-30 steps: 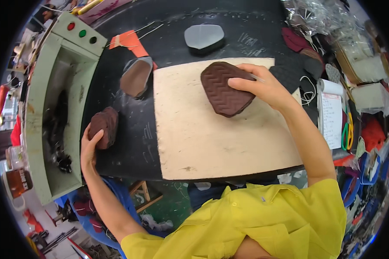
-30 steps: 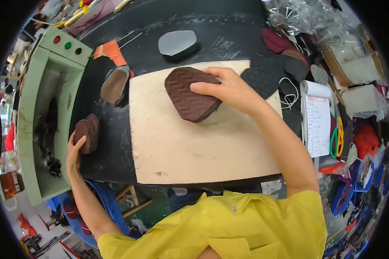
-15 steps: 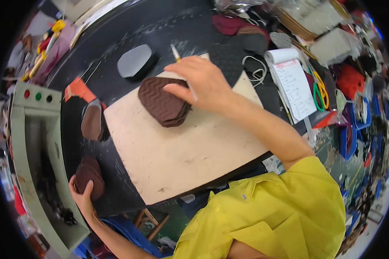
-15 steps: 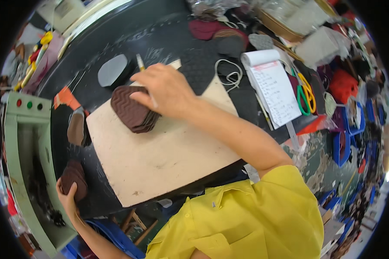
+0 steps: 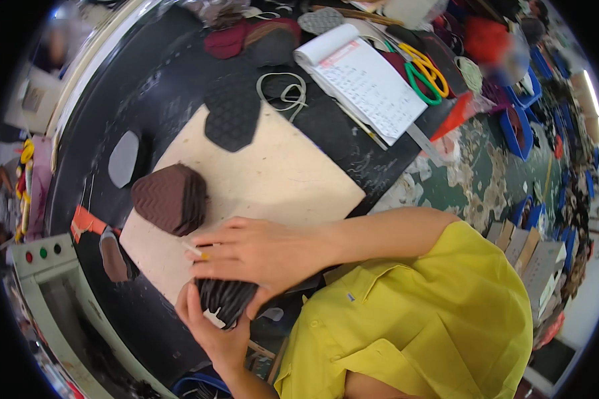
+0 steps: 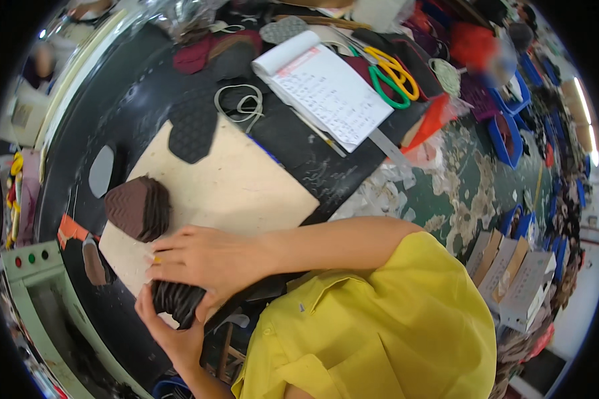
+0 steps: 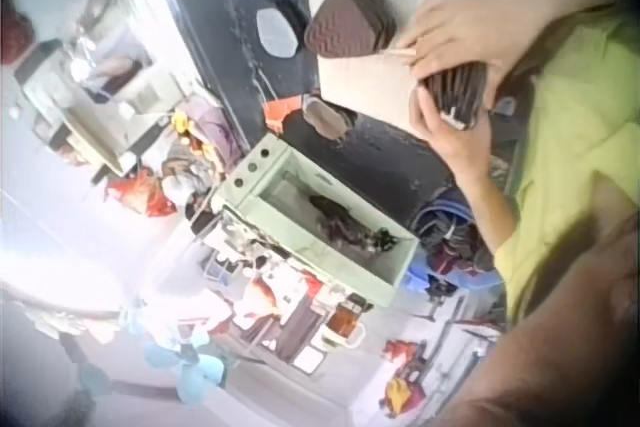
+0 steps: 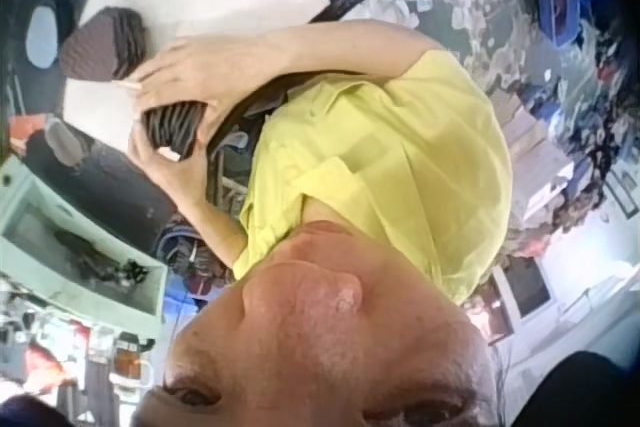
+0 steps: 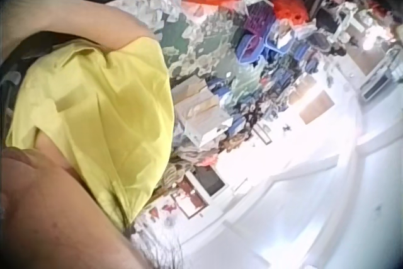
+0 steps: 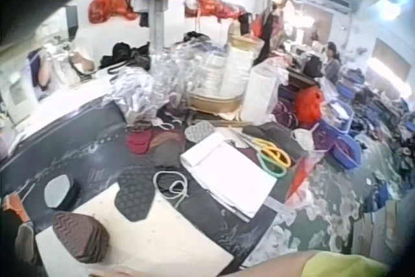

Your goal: The person assembles footwear components by layering brown and black textured insoles. They use a white marking tool to draw lines on the stacked insoles and then secure the stacks with white rubber bands. The finished bundles are placed into a blue plastic bin.

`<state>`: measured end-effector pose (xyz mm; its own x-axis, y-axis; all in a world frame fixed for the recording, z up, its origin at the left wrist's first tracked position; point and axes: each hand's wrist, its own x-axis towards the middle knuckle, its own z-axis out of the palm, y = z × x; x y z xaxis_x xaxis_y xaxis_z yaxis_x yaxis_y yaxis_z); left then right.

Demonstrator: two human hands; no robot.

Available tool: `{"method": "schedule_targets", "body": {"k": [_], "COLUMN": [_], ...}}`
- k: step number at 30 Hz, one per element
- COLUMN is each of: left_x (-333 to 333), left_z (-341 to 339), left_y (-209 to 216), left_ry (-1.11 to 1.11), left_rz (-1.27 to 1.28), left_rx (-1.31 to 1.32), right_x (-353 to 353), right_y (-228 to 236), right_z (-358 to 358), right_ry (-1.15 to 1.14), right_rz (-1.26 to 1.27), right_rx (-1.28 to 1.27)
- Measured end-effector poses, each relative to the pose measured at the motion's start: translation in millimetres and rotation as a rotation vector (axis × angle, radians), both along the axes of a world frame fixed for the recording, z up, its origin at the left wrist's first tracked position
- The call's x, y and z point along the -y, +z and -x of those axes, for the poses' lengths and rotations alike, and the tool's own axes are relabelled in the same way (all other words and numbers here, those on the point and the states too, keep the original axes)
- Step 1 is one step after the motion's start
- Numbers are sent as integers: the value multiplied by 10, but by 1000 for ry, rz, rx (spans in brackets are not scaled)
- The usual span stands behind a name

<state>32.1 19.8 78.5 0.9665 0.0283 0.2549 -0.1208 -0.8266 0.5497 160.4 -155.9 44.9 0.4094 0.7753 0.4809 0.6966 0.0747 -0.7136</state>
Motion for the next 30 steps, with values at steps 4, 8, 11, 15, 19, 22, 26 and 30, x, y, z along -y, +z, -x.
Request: {"method": "schedule_targets", "body": {"k": [4, 8, 11, 15, 19, 22, 26, 30], "left_x": [30, 77, 165, 205, 259, 466, 564, 500], "left_z": [44, 43, 31, 19, -82, -27, -82, -63], "left_y": [-248, -398, -412, -451, -597, -586, -668, -690], "left_ry": [58, 22, 102, 61, 81, 396, 385, 356], "left_rz": [256, 312, 236, 126, 302, 352, 450, 567], "left_rx": [12, 156, 222, 305, 282, 226, 222, 217], "right_x": [93, 31, -7, 109, 146, 87, 79, 292], "right_y": [-137, -305, -371, -361, -497, -463, -428, -402], "right_z": [-49, -23, 41, 95, 123, 231, 249, 124], "right_ry": [-44, -49, -82, -143, -149, -178, -298, -286], "right_rz": [-33, -193, -305, -406, -351, -495, -587, -427], "right_rx": [-25, -97, -92, -122, -260, -322, -249, -171]}}
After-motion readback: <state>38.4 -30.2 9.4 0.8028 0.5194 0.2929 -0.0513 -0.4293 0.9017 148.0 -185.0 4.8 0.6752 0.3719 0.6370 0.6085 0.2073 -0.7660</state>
